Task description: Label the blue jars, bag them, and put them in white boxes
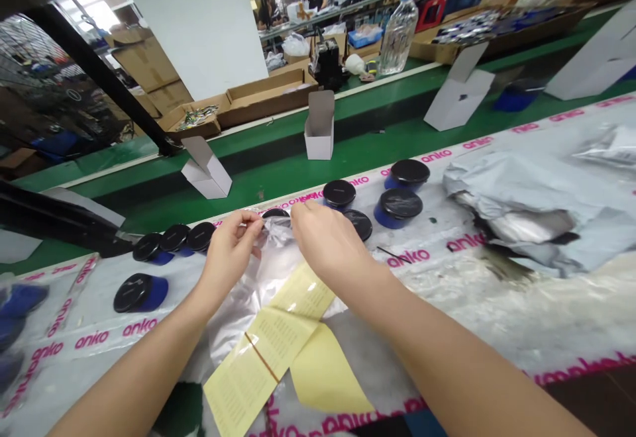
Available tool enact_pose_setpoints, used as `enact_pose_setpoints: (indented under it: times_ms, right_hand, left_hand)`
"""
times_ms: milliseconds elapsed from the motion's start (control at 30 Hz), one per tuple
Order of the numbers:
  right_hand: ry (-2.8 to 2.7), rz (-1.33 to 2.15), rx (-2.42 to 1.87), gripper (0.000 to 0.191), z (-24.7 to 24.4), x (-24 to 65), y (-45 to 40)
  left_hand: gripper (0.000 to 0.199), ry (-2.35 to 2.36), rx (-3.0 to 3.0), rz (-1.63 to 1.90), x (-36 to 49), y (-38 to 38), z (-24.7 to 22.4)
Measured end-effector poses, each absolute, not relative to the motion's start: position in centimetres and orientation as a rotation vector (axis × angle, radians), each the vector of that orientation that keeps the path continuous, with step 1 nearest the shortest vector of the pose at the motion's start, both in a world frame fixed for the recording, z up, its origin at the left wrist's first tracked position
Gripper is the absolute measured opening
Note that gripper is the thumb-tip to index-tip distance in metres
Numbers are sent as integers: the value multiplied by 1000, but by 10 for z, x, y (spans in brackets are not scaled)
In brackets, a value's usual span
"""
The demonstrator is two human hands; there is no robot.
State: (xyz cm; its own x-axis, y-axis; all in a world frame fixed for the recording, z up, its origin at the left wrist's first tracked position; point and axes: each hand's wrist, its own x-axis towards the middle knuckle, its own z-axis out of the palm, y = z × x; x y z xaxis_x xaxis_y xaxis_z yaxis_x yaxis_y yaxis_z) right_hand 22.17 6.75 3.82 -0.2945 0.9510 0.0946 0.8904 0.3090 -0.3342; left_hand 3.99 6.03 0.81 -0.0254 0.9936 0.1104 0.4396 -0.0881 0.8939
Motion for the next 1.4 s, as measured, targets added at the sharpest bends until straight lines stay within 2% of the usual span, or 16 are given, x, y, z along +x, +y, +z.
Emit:
enact_pose_setpoints:
  times_ms: [167, 400, 533, 633, 800, 933, 1000, 1067, 1267, 1333, 1400]
  right_hand:
    - [-2314, 237, -1679, 30, 30, 212, 88]
    - [-2341, 338, -1739, 30, 22, 202, 94]
    - [-2351, 355, -1624, 50, 25, 207, 78]
    - [-2294, 558, -1349, 65, 19, 210, 71]
    - [-1951, 863, -1217, 52, 10, 204, 80]
    - [-1652, 1038, -1290, 43, 19, 201, 84]
    - [-1538, 1150, -1279, 37, 23, 199, 82]
    - [-1461, 1251, -1249, 42, 23, 197, 77]
    - [-1496, 1423, -1185, 52, 14, 197, 65]
    - [-1543, 1420, -1201, 52, 12, 197, 67]
    - [-1577, 1370, -1227, 41, 13, 197, 71]
  left_hand:
    - [15, 1660, 1652, 1053, 48, 82, 5]
    - [22, 1745, 1804, 858, 48, 98, -1]
    - [31, 1752, 1907, 847, 47, 95, 1]
    - [40, 1665, 1966, 882, 44, 86, 1]
    - [60, 1478, 1916, 979, 44, 67, 1]
    - [44, 1367, 1692, 1129, 44, 50, 14]
    - [46, 1359, 1730, 1134, 41, 44, 19]
    - [45, 1378, 1821, 1153, 37, 41, 20]
    - [17, 1421, 1573, 1138, 28, 43, 12]
    - [15, 1427, 1542, 1153, 26, 43, 9]
    - [19, 1472, 1603, 1193, 22, 41, 8]
